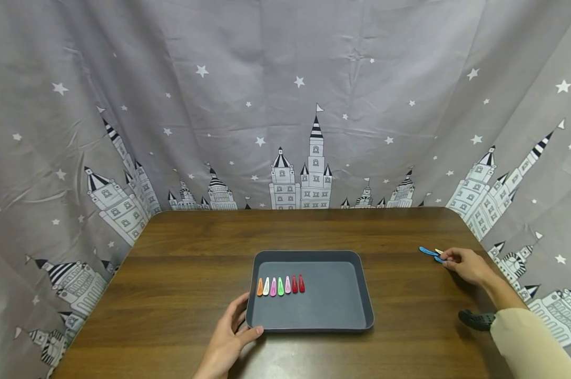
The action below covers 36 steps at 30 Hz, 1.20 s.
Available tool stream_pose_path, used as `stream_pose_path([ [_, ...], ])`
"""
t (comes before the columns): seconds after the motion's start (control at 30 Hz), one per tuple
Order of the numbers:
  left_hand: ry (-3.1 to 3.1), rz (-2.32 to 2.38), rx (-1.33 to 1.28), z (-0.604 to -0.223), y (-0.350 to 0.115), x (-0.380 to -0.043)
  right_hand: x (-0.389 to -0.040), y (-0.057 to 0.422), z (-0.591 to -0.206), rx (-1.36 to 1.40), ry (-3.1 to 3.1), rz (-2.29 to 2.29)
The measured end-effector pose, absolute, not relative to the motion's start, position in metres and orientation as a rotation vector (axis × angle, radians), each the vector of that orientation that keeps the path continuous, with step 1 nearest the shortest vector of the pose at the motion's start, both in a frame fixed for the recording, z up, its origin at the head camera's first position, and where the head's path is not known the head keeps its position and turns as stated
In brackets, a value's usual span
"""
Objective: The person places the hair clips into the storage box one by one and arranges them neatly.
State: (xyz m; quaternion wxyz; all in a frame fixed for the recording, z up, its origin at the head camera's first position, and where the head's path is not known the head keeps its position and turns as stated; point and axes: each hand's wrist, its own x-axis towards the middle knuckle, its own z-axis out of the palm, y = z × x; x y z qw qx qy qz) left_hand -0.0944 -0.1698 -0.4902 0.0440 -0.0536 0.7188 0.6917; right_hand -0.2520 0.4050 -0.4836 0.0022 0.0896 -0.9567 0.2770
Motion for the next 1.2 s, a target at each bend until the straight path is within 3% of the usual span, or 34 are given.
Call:
stream_pose_path([
  [0.83, 2.202, 2.112, -0.166, -0.488, -0.168, -0.093, -0.251, 0.406, -0.475, 0.315, -2.971, 0.867],
  [1.2, 2.201, 2.104, -0.184, -0.488, -0.169, -0.094, -0.258, 0.38, -0.464, 0.415, -2.94, 0.969],
])
